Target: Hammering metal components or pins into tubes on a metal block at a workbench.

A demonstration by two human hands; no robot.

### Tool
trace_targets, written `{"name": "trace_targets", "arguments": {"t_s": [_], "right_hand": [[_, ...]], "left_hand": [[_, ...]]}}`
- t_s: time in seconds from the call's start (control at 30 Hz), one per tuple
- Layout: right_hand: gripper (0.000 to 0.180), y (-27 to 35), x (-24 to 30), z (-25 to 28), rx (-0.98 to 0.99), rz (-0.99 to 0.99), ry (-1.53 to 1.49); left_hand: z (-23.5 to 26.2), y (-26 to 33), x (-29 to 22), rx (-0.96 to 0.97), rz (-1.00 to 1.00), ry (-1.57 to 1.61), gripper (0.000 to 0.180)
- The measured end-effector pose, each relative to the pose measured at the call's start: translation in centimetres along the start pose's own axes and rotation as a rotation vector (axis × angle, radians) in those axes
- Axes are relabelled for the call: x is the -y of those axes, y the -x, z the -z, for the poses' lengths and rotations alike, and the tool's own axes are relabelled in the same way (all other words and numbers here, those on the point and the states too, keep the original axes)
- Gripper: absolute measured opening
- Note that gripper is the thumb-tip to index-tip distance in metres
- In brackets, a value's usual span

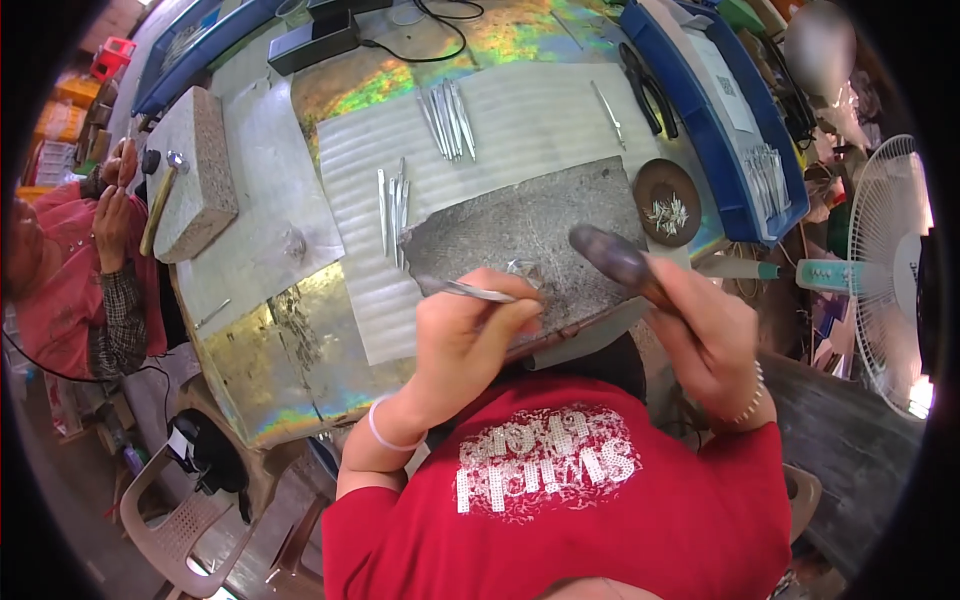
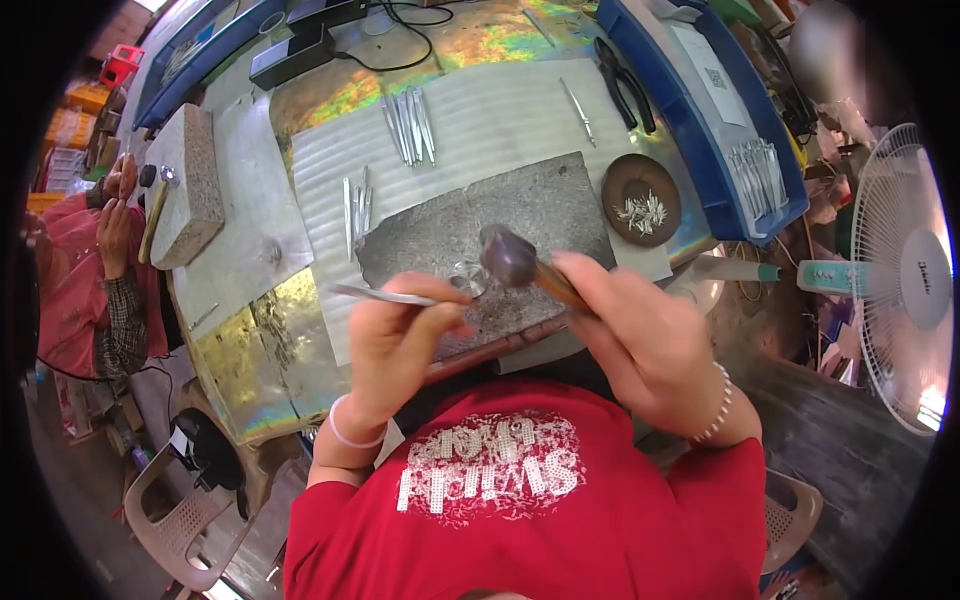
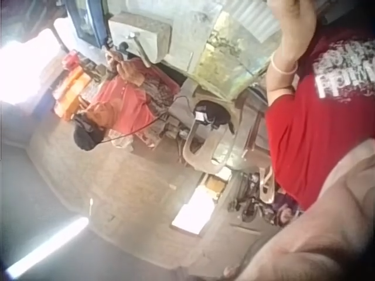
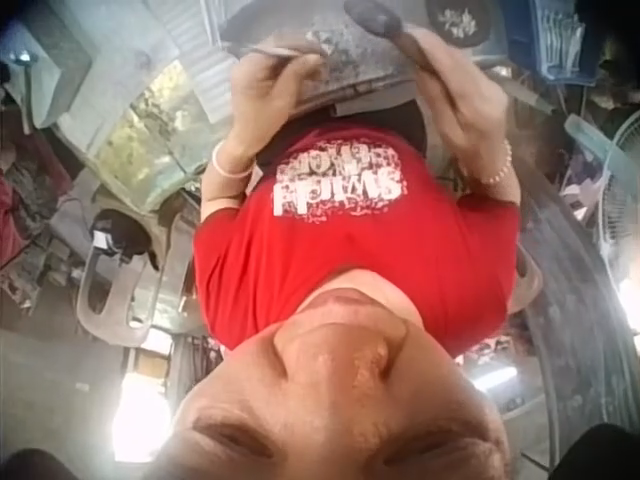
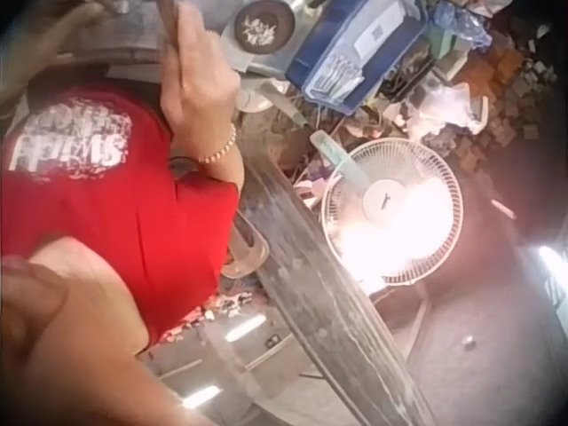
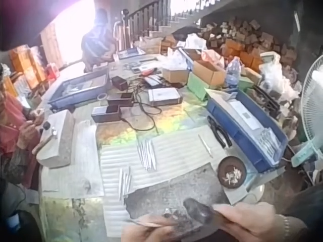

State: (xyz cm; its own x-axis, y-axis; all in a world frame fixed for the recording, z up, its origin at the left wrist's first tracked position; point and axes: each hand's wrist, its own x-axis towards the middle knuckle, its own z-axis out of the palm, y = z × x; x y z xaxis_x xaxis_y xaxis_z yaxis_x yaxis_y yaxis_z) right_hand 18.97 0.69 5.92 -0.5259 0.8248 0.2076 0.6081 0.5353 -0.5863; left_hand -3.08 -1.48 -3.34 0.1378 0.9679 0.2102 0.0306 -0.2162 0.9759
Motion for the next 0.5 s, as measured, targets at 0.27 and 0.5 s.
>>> {"name": "trace_targets", "arguments": {"t_s": [0.27, 0.5], "right_hand": [[0.044, 1.0, -6.3, -5.9, -0.039, -0.135, 0.195], [0.044, 0.1, -5.6, -5.9, -0.047, -0.092, 0.34]], "left_hand": [[0.6, 0.2, -2.2, -0.002, 0.386, 0.998, 0.016], [-0.6, 0.1, -1.5, -0.077, 0.478, 1.055, 0.014]]}}
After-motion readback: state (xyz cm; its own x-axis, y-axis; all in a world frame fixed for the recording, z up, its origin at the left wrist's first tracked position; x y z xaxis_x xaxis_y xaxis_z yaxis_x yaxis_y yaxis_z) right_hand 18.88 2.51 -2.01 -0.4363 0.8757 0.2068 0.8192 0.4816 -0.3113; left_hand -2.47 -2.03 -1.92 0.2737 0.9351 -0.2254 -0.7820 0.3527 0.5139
